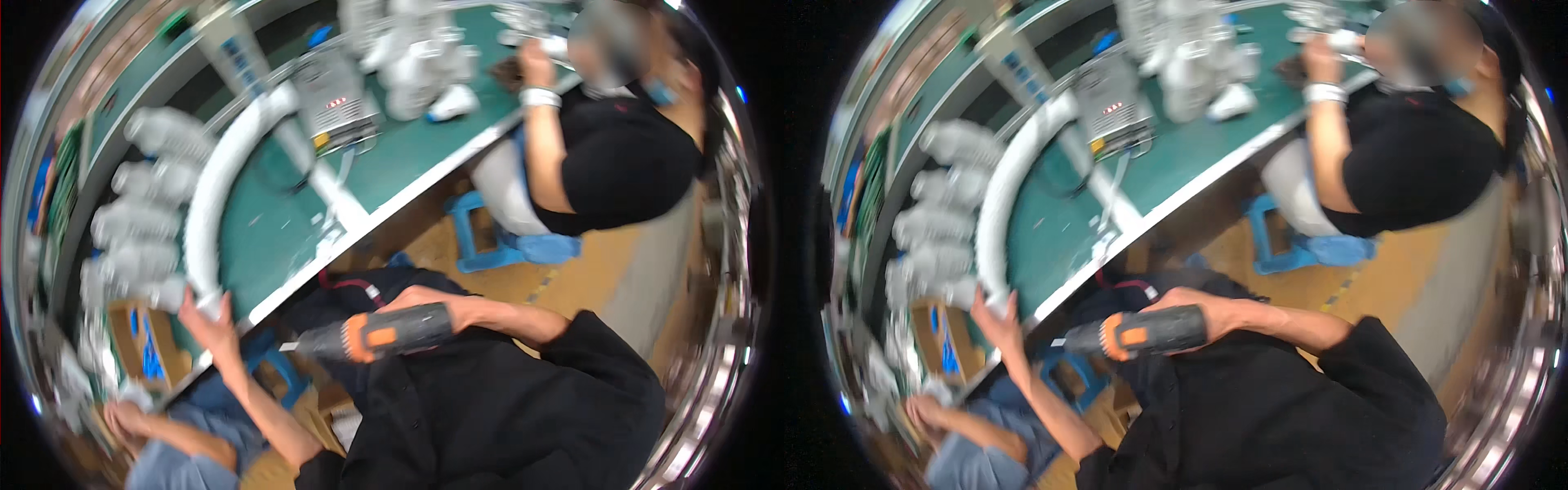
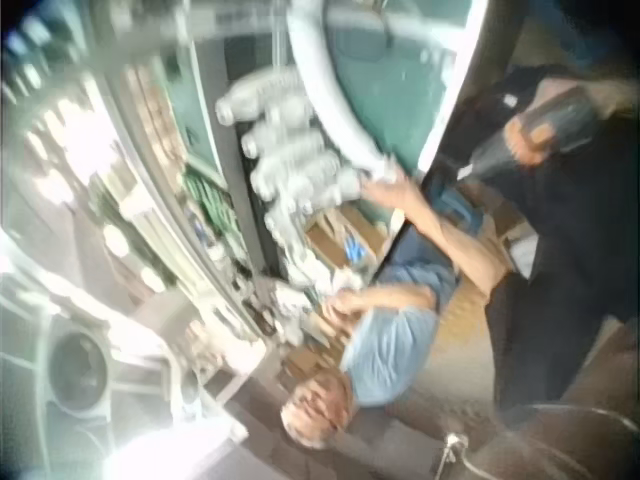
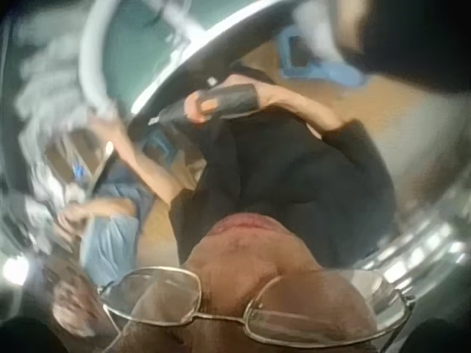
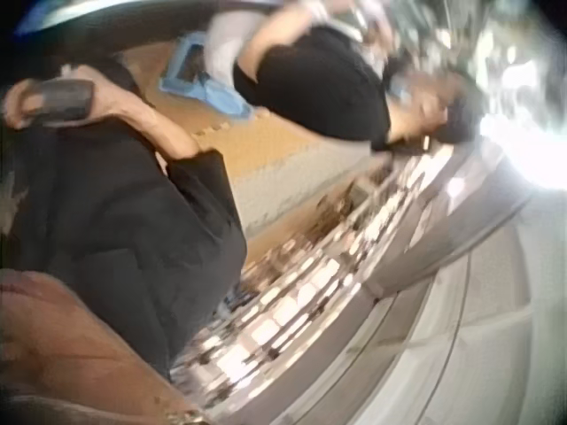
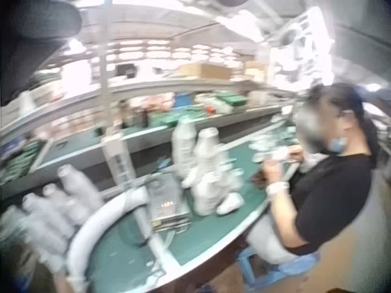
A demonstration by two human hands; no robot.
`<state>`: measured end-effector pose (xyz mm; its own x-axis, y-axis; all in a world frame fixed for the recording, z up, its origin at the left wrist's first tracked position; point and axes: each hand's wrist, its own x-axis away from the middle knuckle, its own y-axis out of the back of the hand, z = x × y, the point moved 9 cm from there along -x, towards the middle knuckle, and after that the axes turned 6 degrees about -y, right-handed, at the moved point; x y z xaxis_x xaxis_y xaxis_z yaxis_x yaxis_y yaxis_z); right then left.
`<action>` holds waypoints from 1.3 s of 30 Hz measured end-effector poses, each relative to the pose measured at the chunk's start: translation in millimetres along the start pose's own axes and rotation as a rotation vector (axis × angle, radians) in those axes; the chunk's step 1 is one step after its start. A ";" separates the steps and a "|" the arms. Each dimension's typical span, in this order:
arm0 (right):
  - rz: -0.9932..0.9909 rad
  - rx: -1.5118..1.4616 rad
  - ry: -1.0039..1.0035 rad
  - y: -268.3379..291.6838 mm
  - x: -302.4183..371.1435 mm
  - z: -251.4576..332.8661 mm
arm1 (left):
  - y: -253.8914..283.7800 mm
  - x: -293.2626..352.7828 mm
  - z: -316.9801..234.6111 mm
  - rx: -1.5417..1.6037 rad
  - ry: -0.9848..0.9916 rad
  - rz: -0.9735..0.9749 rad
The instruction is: Using a power drill to assemble and test LED light bulb components on a factory line.
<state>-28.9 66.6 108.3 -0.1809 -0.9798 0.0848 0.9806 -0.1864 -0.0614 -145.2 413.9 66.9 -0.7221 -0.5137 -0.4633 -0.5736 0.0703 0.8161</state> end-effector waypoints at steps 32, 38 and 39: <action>-0.075 0.242 -0.029 0.9 6.2 -14.9 | -60.1 115.0 -102.4 2.140 0.876 -0.228; -0.086 0.176 -0.040 -2.9 4.7 -25.1 | -40.4 104.7 -101.5 2.226 0.642 -0.211; -0.073 0.209 -0.066 -5.1 6.3 -29.1 | -40.6 111.8 -92.4 2.082 0.680 -0.208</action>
<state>-37.3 59.3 80.2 -0.2534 -0.9562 0.1465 0.9607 -0.2309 0.1544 -167.0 274.6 13.9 -0.6735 -0.7362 0.0658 -0.4183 0.3062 -0.8552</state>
